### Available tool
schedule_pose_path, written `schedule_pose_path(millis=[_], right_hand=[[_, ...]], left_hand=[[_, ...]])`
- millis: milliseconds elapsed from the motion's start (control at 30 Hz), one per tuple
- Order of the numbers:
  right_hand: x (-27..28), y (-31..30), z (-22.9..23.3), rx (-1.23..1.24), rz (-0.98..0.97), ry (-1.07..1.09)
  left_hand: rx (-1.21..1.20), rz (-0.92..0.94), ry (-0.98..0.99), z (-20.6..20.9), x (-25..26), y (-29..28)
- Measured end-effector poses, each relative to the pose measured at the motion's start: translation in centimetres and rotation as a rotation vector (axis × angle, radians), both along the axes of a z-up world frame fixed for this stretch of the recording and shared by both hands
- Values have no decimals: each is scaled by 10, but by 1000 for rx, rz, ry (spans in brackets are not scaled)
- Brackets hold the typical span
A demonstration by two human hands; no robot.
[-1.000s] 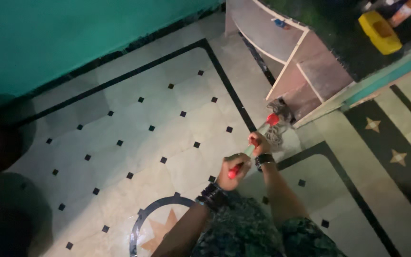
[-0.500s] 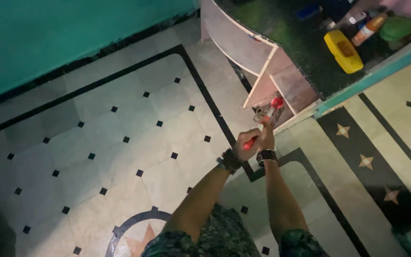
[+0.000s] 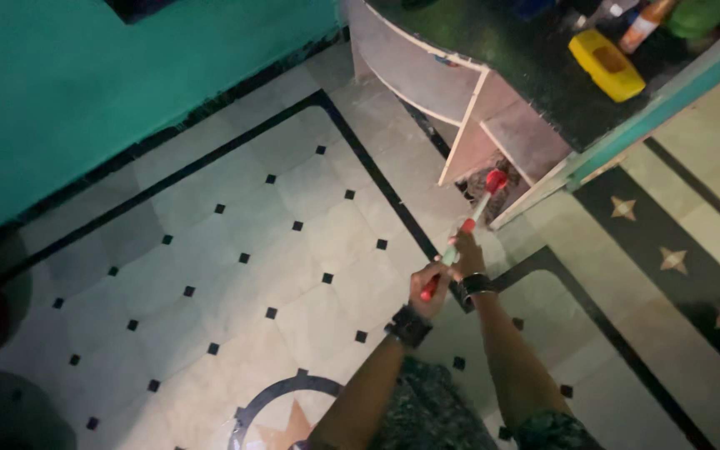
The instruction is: The person wrings out a string mop in a metal bucket of water, then mops the tiled floor of a room. The person moves around the room, cleaning the floor near a fan, a bed with clothes, and a TV stand.
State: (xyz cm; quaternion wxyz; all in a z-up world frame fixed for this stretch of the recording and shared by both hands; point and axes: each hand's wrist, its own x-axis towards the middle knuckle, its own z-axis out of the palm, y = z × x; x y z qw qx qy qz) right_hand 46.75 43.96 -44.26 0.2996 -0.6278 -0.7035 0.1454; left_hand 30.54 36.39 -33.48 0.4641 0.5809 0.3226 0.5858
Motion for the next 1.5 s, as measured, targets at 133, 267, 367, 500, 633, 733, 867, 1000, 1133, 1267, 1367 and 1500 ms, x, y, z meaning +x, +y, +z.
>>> schedule_pose_path(millis=[133, 267, 367, 500, 633, 733, 867, 1000, 1133, 1267, 1367, 1500], right_hand=[[-66, -37, 23, 63, 29, -129], [-117, -59, 58, 242, 71, 69], [-136, -65, 85, 277, 144, 165], [-117, -60, 83, 329, 203, 169], [-84, -43, 40, 250, 137, 128], [-48, -19, 7, 276, 88, 109], [6, 21, -16, 269, -69, -28], [65, 49, -16, 16, -102, 121], [95, 81, -15, 169, -89, 63], [103, 117, -16, 346, 15, -15], [93, 120, -21, 252, 38, -5], [62, 106, -28, -329, -136, 135]], left_hand=[[-362, 4, 121, 25, -63, -35], [-271, 52, 65, 76, -117, -60], [-312, 50, 111, 111, -135, -69], [-182, -24, 191, 124, -123, -63], [-300, -136, 229, 111, -97, -55], [-307, -149, 239, 83, -65, -31], [86, -124, 358, 33, -14, 12], [221, -164, 386, 1, 46, 47], [98, -128, 356, 21, 81, 76], [81, -124, 245, 56, 74, 108], [27, -72, 164, 63, 66, 107], [-13, -52, 184, 49, 35, 95]])
